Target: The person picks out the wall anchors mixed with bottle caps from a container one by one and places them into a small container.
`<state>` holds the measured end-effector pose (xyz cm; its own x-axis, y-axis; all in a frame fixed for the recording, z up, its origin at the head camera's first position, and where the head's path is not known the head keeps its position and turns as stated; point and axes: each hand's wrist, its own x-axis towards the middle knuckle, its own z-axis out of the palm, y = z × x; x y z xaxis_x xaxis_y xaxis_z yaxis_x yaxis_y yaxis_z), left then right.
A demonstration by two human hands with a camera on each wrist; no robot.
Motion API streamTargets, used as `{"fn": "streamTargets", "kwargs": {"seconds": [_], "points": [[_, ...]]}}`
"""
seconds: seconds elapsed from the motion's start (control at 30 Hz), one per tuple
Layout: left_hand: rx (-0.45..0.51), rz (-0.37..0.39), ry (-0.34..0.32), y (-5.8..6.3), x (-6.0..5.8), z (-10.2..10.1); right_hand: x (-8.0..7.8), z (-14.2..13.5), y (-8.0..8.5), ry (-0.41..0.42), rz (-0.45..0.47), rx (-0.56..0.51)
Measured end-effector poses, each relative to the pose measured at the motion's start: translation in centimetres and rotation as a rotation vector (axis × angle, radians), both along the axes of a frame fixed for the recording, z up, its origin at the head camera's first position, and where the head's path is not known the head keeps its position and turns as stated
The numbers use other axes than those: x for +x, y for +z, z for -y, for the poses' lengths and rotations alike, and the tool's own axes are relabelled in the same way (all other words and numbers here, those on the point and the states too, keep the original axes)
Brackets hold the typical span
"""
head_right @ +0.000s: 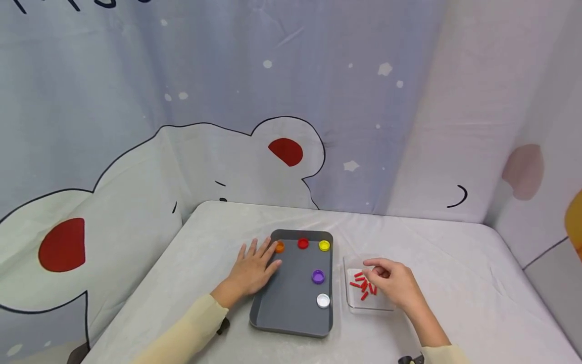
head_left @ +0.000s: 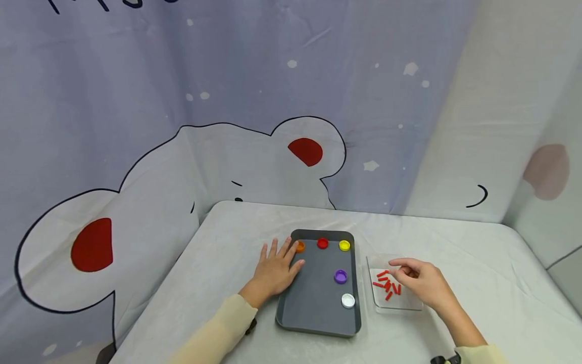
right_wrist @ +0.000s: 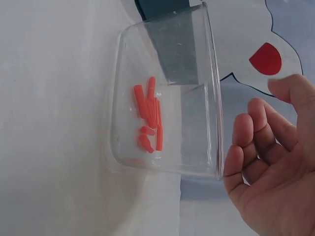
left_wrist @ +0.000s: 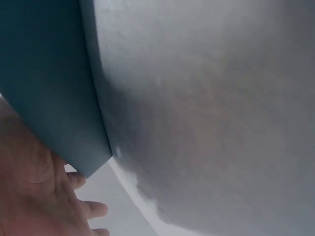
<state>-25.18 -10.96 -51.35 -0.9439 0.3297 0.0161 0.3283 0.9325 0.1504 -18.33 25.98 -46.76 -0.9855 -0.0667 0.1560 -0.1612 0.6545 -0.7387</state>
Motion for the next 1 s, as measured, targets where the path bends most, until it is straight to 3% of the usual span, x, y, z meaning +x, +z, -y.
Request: {"fn": "streamTargets", "kwargs": {"seconds": [0.13,0.23,0.33,0.43,0.57,0.73,0.87,1.0], "points": [[0.086,0.009,-0.047,0.0,-0.5,0.3,0.2,-0.8,0.1,-0.074,-0.057,0.030],[0.161,0.013,-0.079,0.5,-0.9,1.1,0.2,-1.7,0.0,-0.114,-0.153,0.077],[0.199,0.002,-0.088,1.4,-1.2,2.2,0.0,-3.1,-0.5,-0.110,-0.256,0.150],[0.174,-0.016,-0.077,2.1,-1.5,3.6,-0.3,-4.9,-1.2,-0.061,-0.325,0.255],[0.109,-0.061,-0.058,2.4,-2.1,5.5,-0.9,-7.2,-1.9,-0.002,-0.308,0.385],[0.067,-0.059,-0.030,2.4,-2.4,7.1,-1.2,-9.4,-2.0,-0.015,-0.173,0.506],[0.053,-0.048,-0.024,2.0,-2.6,7.7,-1.3,-10.6,-2.2,-0.036,-0.105,0.546],[0.054,-0.049,-0.021,1.9,-2.6,7.8,-1.3,-11.2,-2.5,-0.044,-0.105,0.551]]}}
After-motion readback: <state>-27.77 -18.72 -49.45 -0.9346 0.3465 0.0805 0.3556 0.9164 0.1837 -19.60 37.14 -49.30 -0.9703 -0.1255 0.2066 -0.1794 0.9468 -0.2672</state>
